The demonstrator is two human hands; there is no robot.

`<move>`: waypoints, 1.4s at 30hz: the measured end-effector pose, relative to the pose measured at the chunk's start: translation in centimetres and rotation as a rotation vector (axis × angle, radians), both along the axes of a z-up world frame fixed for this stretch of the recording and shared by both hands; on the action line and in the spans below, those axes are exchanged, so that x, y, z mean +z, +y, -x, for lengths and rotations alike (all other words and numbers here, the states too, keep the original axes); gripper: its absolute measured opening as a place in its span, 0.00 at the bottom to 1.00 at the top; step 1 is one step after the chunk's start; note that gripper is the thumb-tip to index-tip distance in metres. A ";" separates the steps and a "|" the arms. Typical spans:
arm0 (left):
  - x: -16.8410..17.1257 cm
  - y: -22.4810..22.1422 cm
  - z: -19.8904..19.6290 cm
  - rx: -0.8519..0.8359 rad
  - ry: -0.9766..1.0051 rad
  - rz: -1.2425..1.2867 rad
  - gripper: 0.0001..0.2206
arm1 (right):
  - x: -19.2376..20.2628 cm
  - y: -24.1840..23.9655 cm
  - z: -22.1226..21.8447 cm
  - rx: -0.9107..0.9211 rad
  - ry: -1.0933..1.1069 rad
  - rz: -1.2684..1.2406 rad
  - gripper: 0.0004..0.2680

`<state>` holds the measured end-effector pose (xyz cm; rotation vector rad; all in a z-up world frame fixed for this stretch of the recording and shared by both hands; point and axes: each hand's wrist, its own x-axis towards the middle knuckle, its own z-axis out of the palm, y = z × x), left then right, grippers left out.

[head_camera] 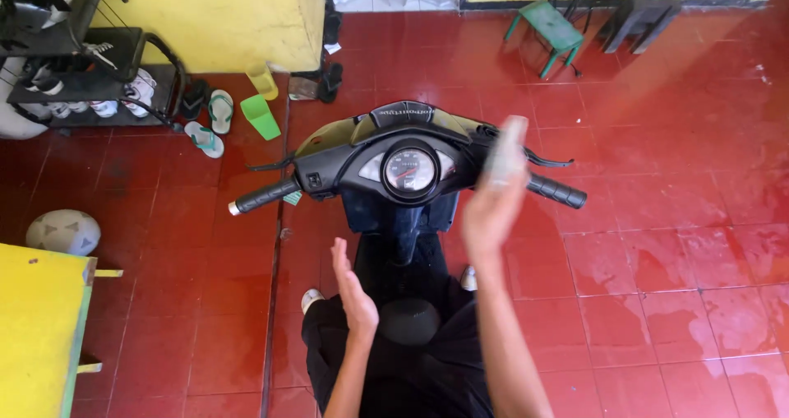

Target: The person wipes the dashboard and handlebars of a motorcycle using a white cloth. They repeatedly fold and unfold the cloth while cleaning the instrument cluster and surrounding areas.

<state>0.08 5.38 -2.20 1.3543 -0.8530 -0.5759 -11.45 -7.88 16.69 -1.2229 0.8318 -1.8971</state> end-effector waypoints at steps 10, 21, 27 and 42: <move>-5.6 -0.6 -0.4 -0.061 0.427 -0.011 0.29 | -12.8 8.1 -5.8 0.024 0.777 -0.039 0.23; -3.7 5.1 -4.1 -0.156 0.361 -0.462 0.16 | -21.7 10.8 -2.1 0.648 0.184 -0.835 0.17; -5.7 5.8 -3.8 0.083 0.163 -0.447 0.21 | -19.1 11.0 -1.9 0.371 0.557 -0.461 0.13; -17.2 7.1 -1.5 -0.135 0.941 0.113 0.27 | -9.9 15.3 -3.3 0.546 0.429 -0.139 0.13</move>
